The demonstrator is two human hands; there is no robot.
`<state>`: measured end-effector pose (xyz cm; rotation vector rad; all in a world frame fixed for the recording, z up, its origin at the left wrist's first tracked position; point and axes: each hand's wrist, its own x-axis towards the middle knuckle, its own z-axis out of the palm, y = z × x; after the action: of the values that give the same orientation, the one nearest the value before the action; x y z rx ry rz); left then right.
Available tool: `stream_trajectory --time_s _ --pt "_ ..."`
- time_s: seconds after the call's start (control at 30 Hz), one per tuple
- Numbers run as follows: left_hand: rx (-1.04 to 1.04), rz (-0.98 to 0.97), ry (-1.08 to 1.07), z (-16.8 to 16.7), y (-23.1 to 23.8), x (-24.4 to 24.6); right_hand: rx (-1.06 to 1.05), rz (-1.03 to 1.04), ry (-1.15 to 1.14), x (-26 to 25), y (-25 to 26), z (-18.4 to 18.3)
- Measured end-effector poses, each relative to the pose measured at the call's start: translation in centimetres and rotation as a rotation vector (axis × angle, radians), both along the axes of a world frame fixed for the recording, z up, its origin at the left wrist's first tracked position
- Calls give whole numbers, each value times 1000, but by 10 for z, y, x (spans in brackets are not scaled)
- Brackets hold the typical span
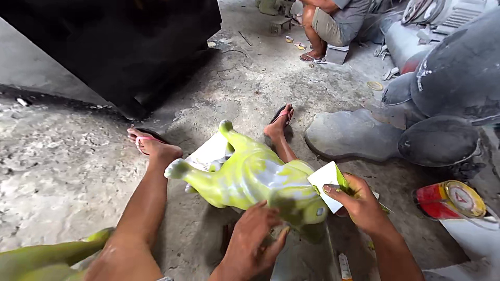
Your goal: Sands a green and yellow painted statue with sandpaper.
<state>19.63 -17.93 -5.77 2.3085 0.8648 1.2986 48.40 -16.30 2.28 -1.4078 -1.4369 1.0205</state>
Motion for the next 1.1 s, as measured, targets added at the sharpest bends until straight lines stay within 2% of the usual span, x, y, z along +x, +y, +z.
stream_trajectory --time_s 0.13,0.33,0.57,0.67,0.73,0.83,0.93,1.1 --pt "-100 -19 -7 0 17 21 -24 -8 -243 -9 3 7" --pt "-133 -29 -78 -14 12 36 -28 14 -565 -12 11 17" --pt "-221 7 -181 -15 5 39 73 262 -866 -25 24 33" --pt "-224 7 -188 -14 5 38 78 409 -772 -17 32 42" --pt "-214 14 -166 -12 6 38 74 347 -601 -3 35 44" --pt "-214 25 -135 -10 6 38 -5 217 -505 14 32 38" --pt "-213 32 -128 -9 6 39 -37 193 -504 14 27 28" --pt "-208 47 -121 -9 5 41 59 231 -642 9 29 26"
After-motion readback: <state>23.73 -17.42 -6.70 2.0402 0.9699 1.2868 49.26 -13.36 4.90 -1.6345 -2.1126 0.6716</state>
